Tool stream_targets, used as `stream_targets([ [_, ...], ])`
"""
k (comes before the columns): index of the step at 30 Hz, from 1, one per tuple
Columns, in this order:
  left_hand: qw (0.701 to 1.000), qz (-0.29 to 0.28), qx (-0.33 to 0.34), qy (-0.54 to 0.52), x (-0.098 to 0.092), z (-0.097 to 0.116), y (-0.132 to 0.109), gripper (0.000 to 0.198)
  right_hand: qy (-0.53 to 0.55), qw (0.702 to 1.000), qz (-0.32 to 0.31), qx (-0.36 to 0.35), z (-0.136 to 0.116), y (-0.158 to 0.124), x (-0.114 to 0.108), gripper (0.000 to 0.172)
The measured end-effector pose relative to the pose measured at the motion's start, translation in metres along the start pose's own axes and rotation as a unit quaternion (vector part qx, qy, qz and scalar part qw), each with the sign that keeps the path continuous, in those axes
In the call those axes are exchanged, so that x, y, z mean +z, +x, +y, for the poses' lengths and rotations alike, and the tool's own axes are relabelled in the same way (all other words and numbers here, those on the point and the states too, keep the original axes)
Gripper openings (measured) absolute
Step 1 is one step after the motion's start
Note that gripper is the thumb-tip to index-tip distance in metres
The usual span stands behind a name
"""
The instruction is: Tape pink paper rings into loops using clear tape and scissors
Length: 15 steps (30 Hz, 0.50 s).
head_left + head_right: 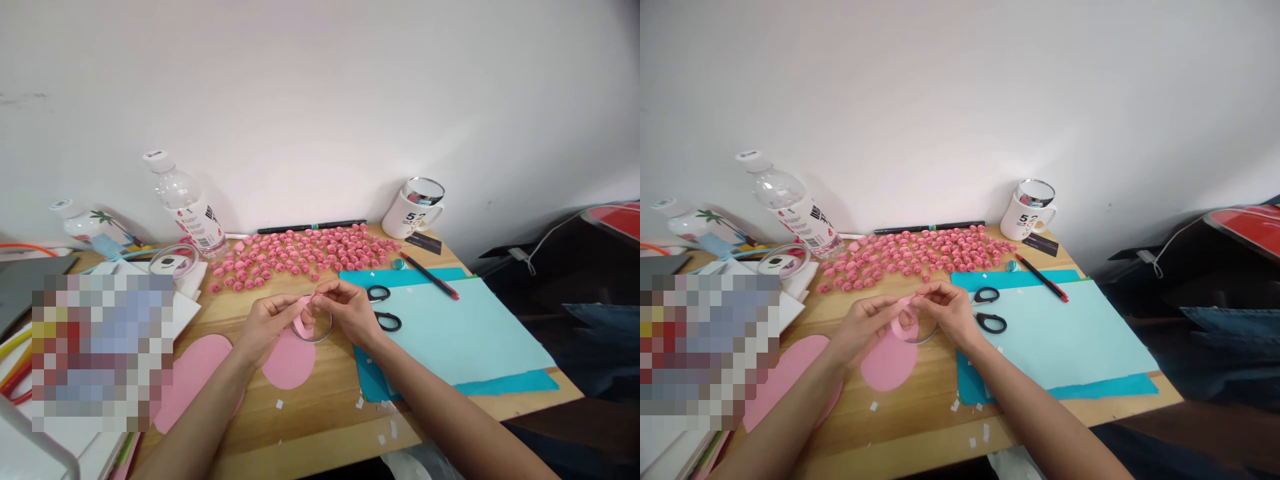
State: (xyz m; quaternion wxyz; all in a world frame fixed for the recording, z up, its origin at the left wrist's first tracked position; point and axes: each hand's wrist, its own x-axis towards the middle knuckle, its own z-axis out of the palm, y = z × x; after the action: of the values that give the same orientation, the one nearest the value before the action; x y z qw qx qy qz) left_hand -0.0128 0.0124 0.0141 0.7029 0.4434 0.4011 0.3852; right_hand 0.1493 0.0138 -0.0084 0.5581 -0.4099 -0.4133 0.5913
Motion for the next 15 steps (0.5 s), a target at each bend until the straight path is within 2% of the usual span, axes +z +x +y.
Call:
stream_targets([
  [4,1.000,-0.003,0.021,-0.009,-0.0017,-0.0010,0.0008,0.020,0.000,1.000,-0.003,-0.003,0.0018,0.0000,-0.0008,0.017],
  [15,0.999,-0.005,0.013,-0.052,-0.0010,-0.0020,0.0018,0.020,0.007,1.000,-0.009,-0.014,-0.0006,0.0003,-0.0010,0.015],
])
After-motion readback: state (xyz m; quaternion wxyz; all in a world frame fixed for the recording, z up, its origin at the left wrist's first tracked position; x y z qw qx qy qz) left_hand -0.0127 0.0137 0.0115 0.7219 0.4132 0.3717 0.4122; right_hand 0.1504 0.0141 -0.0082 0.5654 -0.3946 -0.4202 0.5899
